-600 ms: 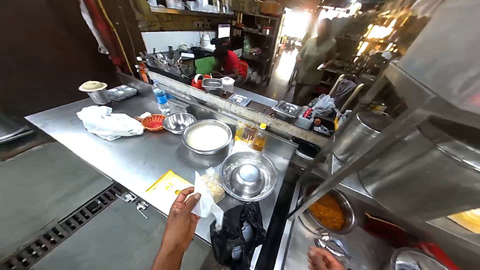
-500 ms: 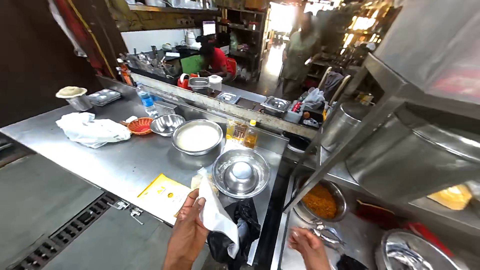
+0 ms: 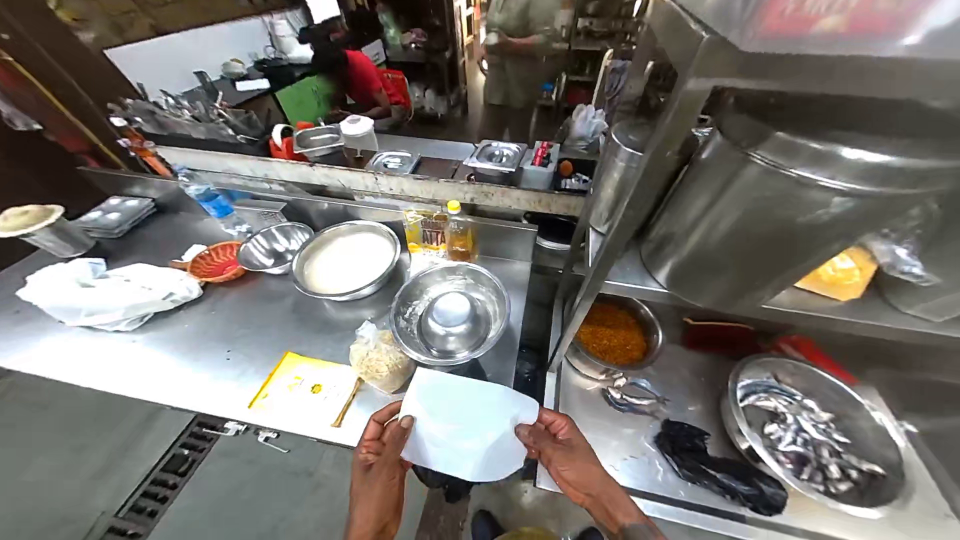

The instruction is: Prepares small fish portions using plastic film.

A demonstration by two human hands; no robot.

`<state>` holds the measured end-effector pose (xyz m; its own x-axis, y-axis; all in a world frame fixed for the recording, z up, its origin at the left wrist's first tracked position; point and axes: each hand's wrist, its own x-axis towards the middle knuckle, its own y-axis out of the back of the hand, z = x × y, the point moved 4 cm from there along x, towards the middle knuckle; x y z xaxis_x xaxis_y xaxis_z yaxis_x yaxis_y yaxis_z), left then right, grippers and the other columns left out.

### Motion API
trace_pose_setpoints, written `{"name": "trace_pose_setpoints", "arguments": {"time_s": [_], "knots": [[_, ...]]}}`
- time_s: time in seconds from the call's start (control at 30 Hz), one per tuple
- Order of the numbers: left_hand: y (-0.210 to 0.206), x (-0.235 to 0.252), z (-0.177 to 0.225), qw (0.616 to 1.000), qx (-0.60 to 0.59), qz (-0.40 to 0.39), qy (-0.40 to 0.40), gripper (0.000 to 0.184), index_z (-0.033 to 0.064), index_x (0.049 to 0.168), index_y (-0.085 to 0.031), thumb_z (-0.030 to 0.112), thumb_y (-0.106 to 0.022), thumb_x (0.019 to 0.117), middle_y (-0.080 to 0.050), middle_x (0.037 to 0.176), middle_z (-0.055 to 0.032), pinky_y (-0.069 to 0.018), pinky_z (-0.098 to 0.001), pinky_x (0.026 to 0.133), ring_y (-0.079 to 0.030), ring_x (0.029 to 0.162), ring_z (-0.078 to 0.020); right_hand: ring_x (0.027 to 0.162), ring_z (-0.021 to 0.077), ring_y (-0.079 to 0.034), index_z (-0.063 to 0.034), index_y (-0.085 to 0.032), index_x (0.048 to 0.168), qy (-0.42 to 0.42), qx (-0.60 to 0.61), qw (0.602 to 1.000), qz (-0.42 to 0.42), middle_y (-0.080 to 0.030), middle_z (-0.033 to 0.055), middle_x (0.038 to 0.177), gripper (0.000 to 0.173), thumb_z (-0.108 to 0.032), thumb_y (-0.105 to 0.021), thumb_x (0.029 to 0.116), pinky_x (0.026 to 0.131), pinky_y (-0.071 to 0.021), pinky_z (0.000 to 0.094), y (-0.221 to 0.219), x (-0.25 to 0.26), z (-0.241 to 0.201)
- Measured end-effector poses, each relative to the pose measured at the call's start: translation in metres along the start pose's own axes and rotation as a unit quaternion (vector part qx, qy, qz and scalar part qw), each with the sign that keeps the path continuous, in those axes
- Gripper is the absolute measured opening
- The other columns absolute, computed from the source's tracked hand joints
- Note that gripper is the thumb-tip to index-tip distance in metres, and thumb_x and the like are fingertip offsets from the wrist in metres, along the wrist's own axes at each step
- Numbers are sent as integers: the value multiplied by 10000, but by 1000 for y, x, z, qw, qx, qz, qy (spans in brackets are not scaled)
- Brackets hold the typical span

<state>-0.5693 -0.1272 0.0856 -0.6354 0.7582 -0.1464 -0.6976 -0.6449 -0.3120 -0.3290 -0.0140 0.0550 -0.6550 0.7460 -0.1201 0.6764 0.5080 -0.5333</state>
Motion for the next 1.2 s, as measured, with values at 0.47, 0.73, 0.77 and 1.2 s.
{"name": "trace_pose_setpoints", "arguments": {"time_s": [0.47, 0.73, 0.77, 1.2], "knots": [[-108, -51, -1, 860, 417, -156, -251, 456, 151, 1165, -732, 503, -760, 877, -701, 1135, -35, -565, -443, 892, -651, 1072, -213, 632, 168, -673, -6, -710, 1029, 79, -180, 958, 209, -723, 102, 786, 296, -153, -870, 827, 611, -595, 323, 34, -51, -34], [-154, -56, -64, 904, 260, -338, -33, 153, 119, 1031, -761, 236, -752, 933, -756, 874, 1, -623, -284, 678, -717, 744, -130, 630, 129, -669, -61, -674, 1106, 98, -291, 922, 235, -713, 25, 772, 408, -246, -891, 814, 589, -588, 286, 45, -111, -39], [-155, -60, -66, 906, 244, -344, -22, 162, 102, 1031, -763, 218, -768, 918, -756, 861, -23, -621, -291, 664, -717, 729, -152, 633, 134, -664, -55, -677, 1105, 94, -278, 926, 239, -710, 36, 773, 398, -241, -886, 821, 595, -581, 290, 52, -120, -40], [-243, -230, -103, 798, 477, -259, -262, 393, 238, 1231, -728, 296, -750, 843, -646, 1142, -19, -619, -309, 718, -673, 933, -112, 718, 83, -681, -92, -710, 1140, 186, -371, 884, 215, -714, 1, 901, 246, -200, -756, 924, 647, -608, 259, 125, -269, -68]]}}
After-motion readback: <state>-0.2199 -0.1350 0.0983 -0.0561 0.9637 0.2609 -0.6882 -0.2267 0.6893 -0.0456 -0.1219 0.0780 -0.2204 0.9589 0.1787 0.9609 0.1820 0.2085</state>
